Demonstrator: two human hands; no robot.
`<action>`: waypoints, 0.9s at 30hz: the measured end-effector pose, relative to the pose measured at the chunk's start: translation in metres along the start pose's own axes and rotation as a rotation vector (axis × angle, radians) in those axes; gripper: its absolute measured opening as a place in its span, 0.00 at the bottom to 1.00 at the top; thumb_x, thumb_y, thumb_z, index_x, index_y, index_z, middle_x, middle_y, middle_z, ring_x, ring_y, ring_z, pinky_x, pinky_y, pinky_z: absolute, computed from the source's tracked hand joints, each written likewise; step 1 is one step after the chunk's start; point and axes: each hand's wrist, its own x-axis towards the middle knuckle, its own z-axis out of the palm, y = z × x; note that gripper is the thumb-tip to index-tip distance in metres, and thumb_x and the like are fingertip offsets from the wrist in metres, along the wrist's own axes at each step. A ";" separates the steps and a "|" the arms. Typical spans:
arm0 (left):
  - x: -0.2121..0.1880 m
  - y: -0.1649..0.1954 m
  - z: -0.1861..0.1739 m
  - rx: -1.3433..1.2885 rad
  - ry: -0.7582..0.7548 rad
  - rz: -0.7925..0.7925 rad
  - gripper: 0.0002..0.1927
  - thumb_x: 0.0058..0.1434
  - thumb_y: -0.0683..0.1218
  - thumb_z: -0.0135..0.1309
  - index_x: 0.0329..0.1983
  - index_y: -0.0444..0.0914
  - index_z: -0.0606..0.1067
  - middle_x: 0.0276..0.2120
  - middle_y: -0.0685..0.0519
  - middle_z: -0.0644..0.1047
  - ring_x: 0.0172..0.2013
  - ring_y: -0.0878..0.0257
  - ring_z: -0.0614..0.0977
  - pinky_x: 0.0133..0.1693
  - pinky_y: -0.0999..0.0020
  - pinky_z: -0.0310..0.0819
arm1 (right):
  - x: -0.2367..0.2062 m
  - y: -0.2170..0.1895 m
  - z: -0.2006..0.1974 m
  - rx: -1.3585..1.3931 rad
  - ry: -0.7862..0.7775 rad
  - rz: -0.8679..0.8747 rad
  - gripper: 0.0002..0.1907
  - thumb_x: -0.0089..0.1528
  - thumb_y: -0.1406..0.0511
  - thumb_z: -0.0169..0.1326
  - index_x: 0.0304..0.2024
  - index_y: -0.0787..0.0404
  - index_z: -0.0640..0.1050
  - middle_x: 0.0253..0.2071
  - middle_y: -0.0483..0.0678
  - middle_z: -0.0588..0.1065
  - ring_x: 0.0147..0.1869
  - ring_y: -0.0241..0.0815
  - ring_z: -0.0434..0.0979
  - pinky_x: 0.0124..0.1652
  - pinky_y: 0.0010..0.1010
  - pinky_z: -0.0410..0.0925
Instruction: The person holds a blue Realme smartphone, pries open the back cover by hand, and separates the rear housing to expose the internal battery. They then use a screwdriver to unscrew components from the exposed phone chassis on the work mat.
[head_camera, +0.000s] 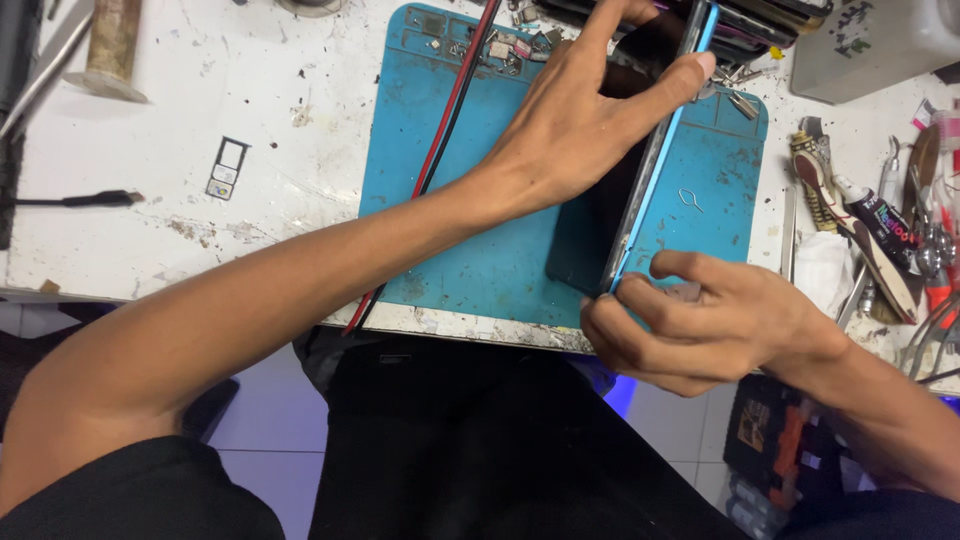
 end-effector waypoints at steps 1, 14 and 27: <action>-0.001 0.000 -0.002 0.013 -0.010 -0.023 0.42 0.65 0.71 0.52 0.67 0.35 0.65 0.55 0.41 0.78 0.52 0.53 0.84 0.58 0.55 0.78 | 0.000 -0.002 -0.002 -0.045 -0.041 -0.006 0.09 0.63 0.66 0.61 0.46 0.54 0.80 0.50 0.42 0.72 0.48 0.36 0.73 0.43 0.31 0.71; -0.004 0.015 -0.018 -0.055 0.002 0.046 0.35 0.69 0.64 0.56 0.64 0.34 0.65 0.52 0.45 0.78 0.52 0.56 0.83 0.55 0.59 0.79 | 0.024 -0.082 0.020 0.643 0.637 1.164 0.28 0.59 0.66 0.67 0.57 0.65 0.68 0.57 0.51 0.69 0.56 0.41 0.75 0.49 0.27 0.77; -0.011 0.042 -0.028 -0.205 -0.116 -0.216 0.31 0.70 0.61 0.56 0.68 0.41 0.63 0.45 0.48 0.73 0.38 0.66 0.80 0.35 0.69 0.82 | 0.038 -0.100 0.031 0.640 0.659 1.408 0.24 0.61 0.73 0.65 0.58 0.72 0.74 0.57 0.61 0.77 0.52 0.45 0.85 0.51 0.29 0.79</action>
